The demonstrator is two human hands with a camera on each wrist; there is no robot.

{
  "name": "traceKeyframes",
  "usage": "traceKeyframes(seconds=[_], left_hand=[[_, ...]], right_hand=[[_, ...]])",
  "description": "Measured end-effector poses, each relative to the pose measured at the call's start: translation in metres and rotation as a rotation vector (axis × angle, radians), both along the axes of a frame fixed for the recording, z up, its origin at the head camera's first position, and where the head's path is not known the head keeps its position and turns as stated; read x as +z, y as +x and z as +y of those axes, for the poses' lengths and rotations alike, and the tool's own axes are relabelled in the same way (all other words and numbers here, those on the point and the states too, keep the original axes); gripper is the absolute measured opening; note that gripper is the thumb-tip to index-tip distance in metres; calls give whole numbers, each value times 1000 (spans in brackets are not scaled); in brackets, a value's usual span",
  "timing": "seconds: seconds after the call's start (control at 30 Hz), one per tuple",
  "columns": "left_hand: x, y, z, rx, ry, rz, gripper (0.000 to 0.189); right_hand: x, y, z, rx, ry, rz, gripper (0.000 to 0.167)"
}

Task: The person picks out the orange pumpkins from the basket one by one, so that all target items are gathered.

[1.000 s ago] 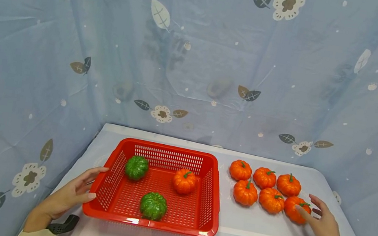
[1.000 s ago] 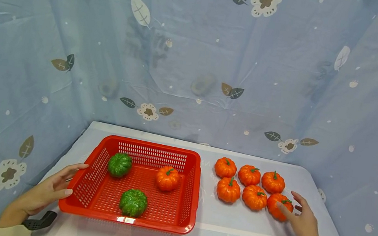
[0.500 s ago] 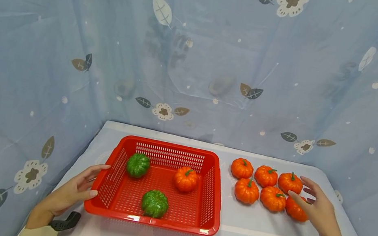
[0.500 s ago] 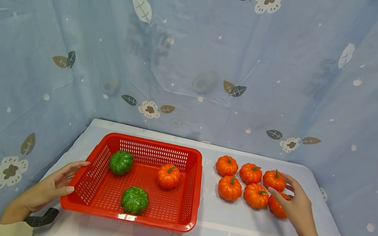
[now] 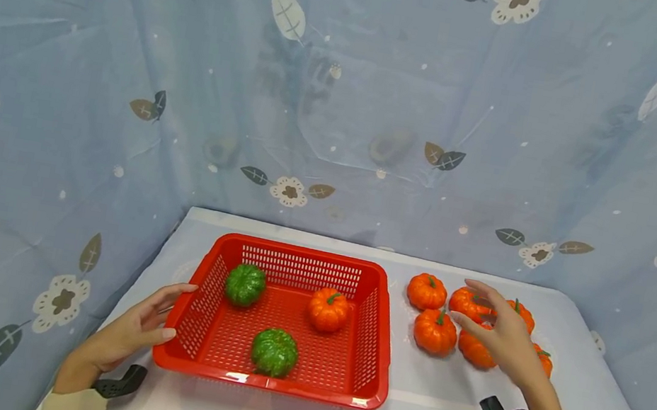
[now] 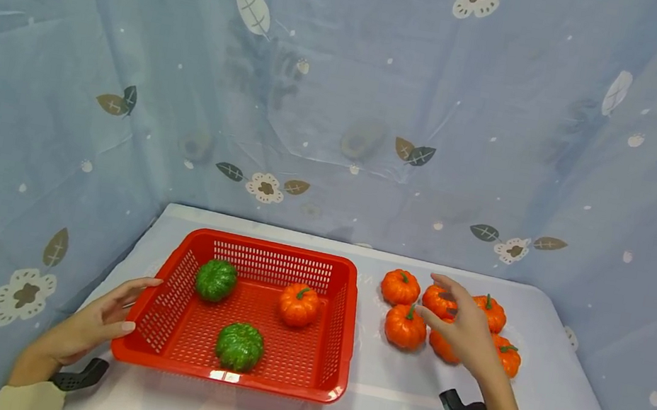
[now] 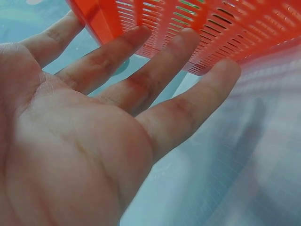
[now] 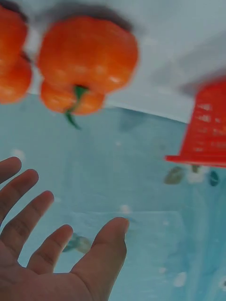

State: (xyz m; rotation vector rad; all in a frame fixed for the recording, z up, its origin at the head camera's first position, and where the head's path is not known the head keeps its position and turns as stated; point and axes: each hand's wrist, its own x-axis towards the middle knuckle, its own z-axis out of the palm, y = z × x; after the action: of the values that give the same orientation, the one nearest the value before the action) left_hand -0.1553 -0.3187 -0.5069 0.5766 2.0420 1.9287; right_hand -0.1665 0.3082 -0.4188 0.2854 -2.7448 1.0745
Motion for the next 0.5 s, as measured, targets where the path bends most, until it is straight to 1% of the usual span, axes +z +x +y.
traceKeyframes(seconds=[0.17,0.33,0.4,0.5], left_hand=[[-1,0,0,3,-1,5,70],[0,2,1,11,-22,7,70],[0,2,2,12,-15,7,70],[1,2,3,8,10,8,71]], right_hand=[[7,-13,-30,77,-2,0,74],[11,-25,-62,151,-19,-27,74],[11,-29,-75,186,-29,-29,73],[13,-36,-95,262,-31,-3,71]])
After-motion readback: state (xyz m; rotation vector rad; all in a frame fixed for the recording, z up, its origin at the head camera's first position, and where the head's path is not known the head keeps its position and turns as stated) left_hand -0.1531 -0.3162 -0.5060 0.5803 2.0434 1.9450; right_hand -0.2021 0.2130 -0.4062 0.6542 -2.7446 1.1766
